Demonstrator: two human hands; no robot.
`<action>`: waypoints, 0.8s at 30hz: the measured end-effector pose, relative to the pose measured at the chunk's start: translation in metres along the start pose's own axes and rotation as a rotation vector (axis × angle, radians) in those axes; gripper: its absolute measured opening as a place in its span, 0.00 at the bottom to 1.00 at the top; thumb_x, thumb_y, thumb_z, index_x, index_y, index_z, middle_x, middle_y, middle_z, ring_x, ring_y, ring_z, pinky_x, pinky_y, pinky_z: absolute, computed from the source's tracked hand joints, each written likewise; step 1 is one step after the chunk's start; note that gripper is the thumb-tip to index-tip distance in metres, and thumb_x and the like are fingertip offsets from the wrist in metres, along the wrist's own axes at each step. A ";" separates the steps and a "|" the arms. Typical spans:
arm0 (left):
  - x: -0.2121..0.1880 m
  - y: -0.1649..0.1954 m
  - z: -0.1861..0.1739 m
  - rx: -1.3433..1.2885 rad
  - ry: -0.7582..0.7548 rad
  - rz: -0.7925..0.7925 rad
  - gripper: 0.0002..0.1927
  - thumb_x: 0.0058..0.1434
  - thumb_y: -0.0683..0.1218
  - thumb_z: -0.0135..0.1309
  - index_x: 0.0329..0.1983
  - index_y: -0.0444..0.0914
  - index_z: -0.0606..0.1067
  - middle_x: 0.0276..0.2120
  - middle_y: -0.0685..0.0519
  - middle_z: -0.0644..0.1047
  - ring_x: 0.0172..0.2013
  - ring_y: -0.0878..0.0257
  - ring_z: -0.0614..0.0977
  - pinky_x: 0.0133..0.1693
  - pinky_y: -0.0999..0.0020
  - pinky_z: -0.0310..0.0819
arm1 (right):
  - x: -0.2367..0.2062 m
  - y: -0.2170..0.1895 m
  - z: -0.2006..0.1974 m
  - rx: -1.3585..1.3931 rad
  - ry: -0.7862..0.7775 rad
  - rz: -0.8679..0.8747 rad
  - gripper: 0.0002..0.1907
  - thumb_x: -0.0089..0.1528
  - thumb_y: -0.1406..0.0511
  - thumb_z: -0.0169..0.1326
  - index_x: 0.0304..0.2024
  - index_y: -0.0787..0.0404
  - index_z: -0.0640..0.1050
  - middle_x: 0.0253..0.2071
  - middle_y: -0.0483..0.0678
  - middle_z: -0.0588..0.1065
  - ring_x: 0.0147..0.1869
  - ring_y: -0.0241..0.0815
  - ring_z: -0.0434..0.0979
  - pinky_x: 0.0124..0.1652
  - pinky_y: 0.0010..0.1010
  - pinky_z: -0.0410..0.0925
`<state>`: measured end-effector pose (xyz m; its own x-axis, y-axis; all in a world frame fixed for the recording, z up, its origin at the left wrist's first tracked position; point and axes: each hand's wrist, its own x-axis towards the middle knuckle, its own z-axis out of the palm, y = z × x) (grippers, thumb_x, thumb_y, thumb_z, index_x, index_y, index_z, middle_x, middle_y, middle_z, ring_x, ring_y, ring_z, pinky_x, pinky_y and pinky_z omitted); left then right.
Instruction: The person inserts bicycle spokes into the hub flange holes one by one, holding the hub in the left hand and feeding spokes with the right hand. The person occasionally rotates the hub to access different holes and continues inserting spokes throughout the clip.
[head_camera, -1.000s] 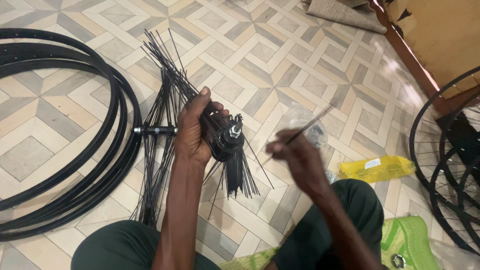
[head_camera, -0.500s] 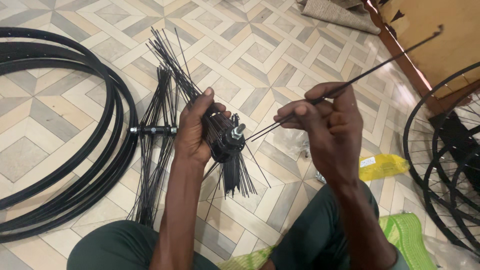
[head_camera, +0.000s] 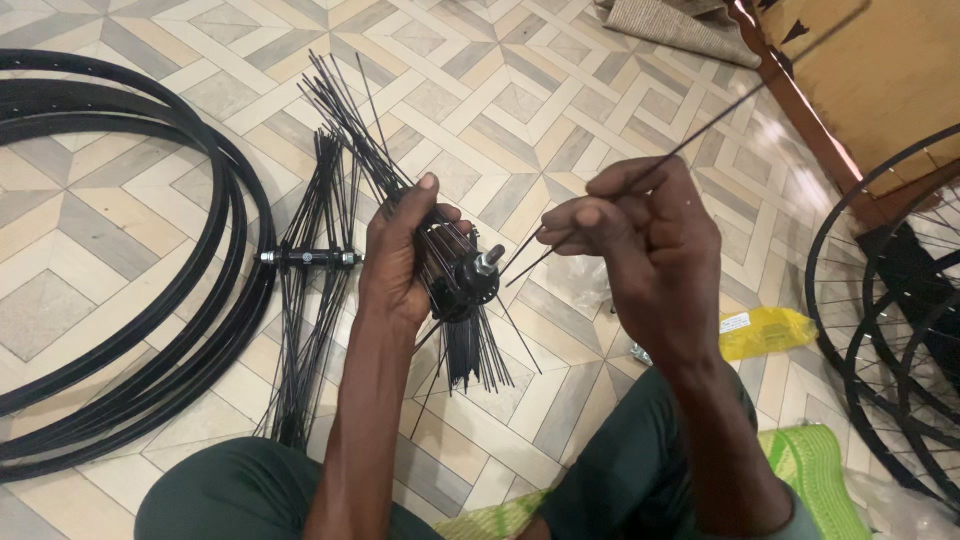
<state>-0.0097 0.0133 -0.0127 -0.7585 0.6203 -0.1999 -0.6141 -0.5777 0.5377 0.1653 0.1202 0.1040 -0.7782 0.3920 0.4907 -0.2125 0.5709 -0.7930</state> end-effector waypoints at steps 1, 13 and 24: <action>0.000 0.000 0.000 0.003 0.007 -0.001 0.15 0.58 0.48 0.66 0.40 0.36 0.75 0.26 0.47 0.80 0.26 0.58 0.85 0.27 0.66 0.84 | -0.001 0.001 0.000 0.047 0.008 0.025 0.06 0.73 0.73 0.48 0.49 0.66 0.65 0.40 0.58 0.81 0.46 0.46 0.87 0.45 0.33 0.82; 0.002 -0.001 0.001 -0.002 0.029 -0.008 0.17 0.57 0.48 0.67 0.42 0.36 0.75 0.26 0.47 0.80 0.26 0.58 0.85 0.27 0.66 0.84 | -0.006 0.010 0.006 0.174 0.051 0.062 0.09 0.72 0.73 0.49 0.51 0.65 0.62 0.41 0.59 0.81 0.47 0.48 0.87 0.46 0.35 0.83; 0.001 -0.003 0.003 -0.038 0.022 -0.016 0.15 0.57 0.47 0.67 0.39 0.35 0.74 0.25 0.47 0.79 0.25 0.57 0.84 0.28 0.65 0.83 | 0.002 0.006 0.009 0.000 0.008 0.083 0.09 0.70 0.72 0.50 0.51 0.67 0.66 0.40 0.57 0.82 0.45 0.47 0.88 0.44 0.34 0.83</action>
<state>-0.0082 0.0176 -0.0118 -0.7527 0.6181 -0.2268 -0.6340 -0.5876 0.5027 0.1572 0.1185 0.0968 -0.7881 0.4440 0.4263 -0.1477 0.5360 -0.8312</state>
